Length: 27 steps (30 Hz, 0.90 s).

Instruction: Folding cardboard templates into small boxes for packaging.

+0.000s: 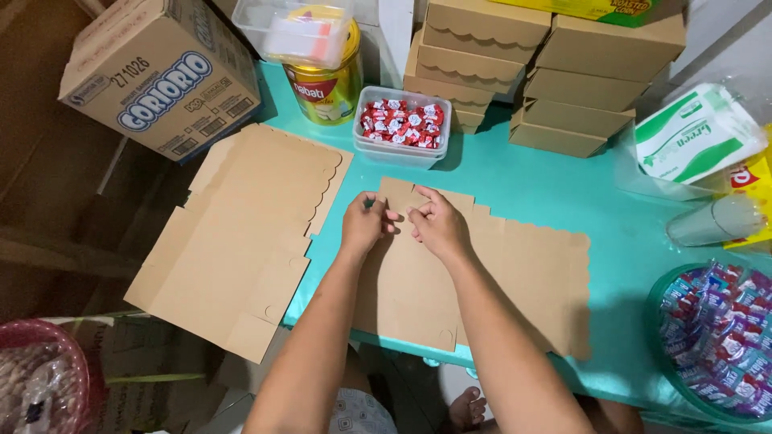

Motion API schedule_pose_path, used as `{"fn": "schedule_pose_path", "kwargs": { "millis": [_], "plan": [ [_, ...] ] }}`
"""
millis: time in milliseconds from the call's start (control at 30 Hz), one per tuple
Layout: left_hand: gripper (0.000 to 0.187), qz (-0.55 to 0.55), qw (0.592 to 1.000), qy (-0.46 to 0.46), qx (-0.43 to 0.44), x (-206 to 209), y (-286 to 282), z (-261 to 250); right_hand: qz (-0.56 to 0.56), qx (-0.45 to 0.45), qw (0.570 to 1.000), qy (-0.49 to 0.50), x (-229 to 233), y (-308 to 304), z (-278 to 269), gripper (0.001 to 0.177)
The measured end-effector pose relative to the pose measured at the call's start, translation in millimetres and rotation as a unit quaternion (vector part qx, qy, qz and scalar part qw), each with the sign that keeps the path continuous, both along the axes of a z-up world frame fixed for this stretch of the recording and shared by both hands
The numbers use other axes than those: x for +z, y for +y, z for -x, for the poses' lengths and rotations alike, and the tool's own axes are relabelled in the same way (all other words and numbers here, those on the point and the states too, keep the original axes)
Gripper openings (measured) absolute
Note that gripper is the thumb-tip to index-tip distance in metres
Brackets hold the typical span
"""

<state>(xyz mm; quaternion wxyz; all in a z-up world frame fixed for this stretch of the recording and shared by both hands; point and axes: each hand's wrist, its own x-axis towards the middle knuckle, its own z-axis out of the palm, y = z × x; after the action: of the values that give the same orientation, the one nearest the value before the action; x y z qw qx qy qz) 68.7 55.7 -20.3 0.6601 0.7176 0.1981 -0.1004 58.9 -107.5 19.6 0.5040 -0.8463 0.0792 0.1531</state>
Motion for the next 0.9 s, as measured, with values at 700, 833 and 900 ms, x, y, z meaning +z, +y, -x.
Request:
{"fn": "schedule_pose_path", "kwargs": {
  "millis": [700,833,900],
  "plan": [
    [0.028,-0.420,0.893,-0.120,-0.104,33,8,73,0.125,0.044,0.987,-0.095,-23,-2,15,0.019],
    [0.029,-0.482,0.840,-0.241,-0.057,20,6,92,0.162,0.075,0.954,-0.241,-43,-3,20,0.013],
    [0.029,-0.487,0.836,-0.246,-0.054,22,5,94,0.190,0.112,0.927,-0.303,-31,0,28,0.015]
  ]
}}
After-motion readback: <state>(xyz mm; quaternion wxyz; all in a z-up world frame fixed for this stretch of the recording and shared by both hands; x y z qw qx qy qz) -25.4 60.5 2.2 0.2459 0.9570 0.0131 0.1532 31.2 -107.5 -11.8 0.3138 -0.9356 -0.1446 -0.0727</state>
